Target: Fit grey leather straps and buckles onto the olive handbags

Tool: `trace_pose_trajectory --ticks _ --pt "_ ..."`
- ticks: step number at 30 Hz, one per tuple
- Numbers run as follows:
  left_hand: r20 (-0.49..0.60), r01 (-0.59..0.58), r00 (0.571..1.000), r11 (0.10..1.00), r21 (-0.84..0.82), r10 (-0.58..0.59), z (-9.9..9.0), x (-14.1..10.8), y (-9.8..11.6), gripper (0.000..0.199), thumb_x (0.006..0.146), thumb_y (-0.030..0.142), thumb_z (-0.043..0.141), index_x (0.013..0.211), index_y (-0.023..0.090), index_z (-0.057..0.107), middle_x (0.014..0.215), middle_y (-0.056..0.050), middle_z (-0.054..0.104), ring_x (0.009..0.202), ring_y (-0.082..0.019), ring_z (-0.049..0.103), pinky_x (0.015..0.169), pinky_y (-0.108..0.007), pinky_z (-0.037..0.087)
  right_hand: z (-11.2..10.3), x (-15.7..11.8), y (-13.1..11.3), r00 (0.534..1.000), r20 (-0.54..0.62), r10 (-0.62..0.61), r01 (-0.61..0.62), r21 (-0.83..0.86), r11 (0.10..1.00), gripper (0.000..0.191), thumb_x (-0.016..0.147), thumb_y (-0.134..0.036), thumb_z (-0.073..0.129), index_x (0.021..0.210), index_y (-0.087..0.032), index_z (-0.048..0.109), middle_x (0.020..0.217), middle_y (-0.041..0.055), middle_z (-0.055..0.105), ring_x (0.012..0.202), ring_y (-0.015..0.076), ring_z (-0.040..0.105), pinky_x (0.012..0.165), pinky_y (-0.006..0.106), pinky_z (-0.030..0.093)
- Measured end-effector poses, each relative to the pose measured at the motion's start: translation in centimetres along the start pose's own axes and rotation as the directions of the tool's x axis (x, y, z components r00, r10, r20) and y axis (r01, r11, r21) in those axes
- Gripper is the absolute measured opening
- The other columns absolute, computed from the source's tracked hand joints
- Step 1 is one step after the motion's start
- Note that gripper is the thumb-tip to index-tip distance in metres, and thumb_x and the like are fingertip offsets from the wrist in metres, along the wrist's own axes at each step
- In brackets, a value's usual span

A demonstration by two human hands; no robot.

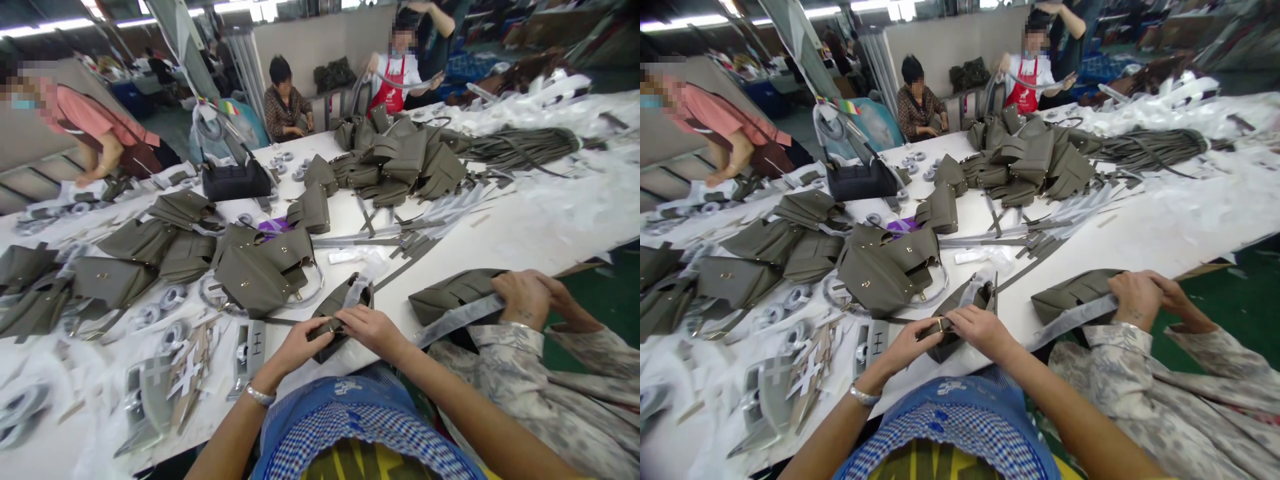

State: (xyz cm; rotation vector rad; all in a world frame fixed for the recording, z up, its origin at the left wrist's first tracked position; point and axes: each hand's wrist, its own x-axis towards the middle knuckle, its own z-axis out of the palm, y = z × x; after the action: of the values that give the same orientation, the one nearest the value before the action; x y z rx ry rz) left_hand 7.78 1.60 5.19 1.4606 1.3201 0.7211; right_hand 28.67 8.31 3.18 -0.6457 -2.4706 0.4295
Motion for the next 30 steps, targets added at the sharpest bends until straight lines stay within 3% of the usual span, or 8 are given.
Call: trace_pose_trajectory --ticks 3,8,13,16,18,23,27,30 --pt "-0.081 0.03 0.996 1.0 0.0 -0.03 0.5 -0.1 -0.4 0.038 0.081 0.039 0.065 0.113 0.018 0.067 0.103 -0.003 0.073 0.093 -0.023 0.065 0.083 -0.031 0.05 1.8 -0.2 -0.4 0.967 -0.11 0.229 -0.218 0.106 0.97 0.025 0.093 -0.024 0.05 0.111 -0.018 0.066 0.098 0.0097 0.073 0.085 0.0212 0.069 0.078 0.033 0.057" --pt "-0.251 0.021 0.968 0.999 -0.04 -0.03 1.2 0.2 -1.7 0.035 0.083 0.039 0.062 0.113 0.02 0.068 0.11 -0.004 0.072 0.1 -0.023 0.065 0.09 -0.033 0.049 4.1 0.3 -3.0 0.76 -0.17 0.627 -0.566 0.3 0.768 0.023 0.092 -0.025 0.05 0.108 -0.021 0.066 0.091 0.0041 0.074 0.076 0.0181 0.07 0.067 0.027 0.057" --pt "-0.277 0.008 0.961 0.999 0.045 0.004 0.7 -0.4 -3.4 0.038 0.076 0.041 0.071 0.108 0.02 0.07 0.108 -0.006 0.073 0.099 -0.024 0.067 0.091 -0.034 0.05 3.5 0.7 -4.2 0.933 -0.042 0.357 -0.354 0.073 0.932 0.03 0.092 -0.021 0.05 0.119 -0.024 0.065 0.111 0.0063 0.071 0.101 0.0229 0.064 0.09 0.036 0.051" --pt "-0.267 -0.046 0.96 0.99 0.134 0.08 0.5 -1.0 -4.0 0.031 0.079 0.04 0.068 0.104 0.022 0.07 0.103 -0.004 0.074 0.092 -0.022 0.068 0.082 -0.03 0.051 3.3 1.0 -4.2 0.926 0.002 0.376 -0.375 0.094 0.922 0.028 0.09 -0.023 0.053 0.114 -0.024 0.068 0.107 0.0075 0.072 0.097 0.0239 0.064 0.088 0.037 0.051" --pt "-0.277 -0.045 0.957 0.986 0.158 0.088 0.3 -1.3 -4.2 0.029 0.08 0.039 0.066 0.103 0.022 0.069 0.099 -0.003 0.074 0.087 -0.02 0.068 0.077 -0.028 0.051 3.8 1.2 -4.1 0.829 -0.055 0.557 -0.528 0.252 0.811 0.025 0.085 -0.023 0.057 0.106 -0.024 0.071 0.099 0.007 0.073 0.09 0.0233 0.066 0.084 0.036 0.052" --pt "-0.306 -0.036 0.949 0.993 0.115 0.07 0.0 -1.6 -4.9 0.032 0.079 0.037 0.067 0.105 0.019 0.068 0.103 -0.005 0.074 0.089 -0.02 0.069 0.079 -0.029 0.052 6.2 1.0 -3.6 0.229 0.169 0.959 -0.497 0.867 -0.035 0.013 0.075 -0.031 0.063 0.077 -0.019 0.068 0.068 0.0014 0.068 0.057 0.0146 0.062 0.059 0.027 0.055" --pt "-0.251 -0.065 0.963 0.991 0.12 0.094 -0.1 -1.6 -5.2 0.033 0.079 0.036 0.068 0.107 0.018 0.068 0.105 -0.007 0.073 0.093 -0.022 0.068 0.085 -0.032 0.052 6.9 0.3 -4.1 0.173 0.267 0.948 -0.408 0.895 -0.178 0.018 0.076 -0.034 0.059 0.079 -0.018 0.064 0.072 0.0024 0.067 0.06 0.0133 0.062 0.058 0.027 0.056" --pt "-0.213 -0.076 0.971 0.987 0.143 0.106 -0.2 -1.5 -5.2 0.034 0.078 0.035 0.068 0.107 0.017 0.068 0.104 -0.008 0.074 0.092 -0.022 0.069 0.085 -0.033 0.053 6.3 0.2 -4.4 0.196 0.182 0.963 -0.394 0.914 -0.093 0.012 0.075 -0.029 0.059 0.082 -0.02 0.064 0.075 -0.0011 0.066 0.065 0.0123 0.061 0.054 0.022 0.054"
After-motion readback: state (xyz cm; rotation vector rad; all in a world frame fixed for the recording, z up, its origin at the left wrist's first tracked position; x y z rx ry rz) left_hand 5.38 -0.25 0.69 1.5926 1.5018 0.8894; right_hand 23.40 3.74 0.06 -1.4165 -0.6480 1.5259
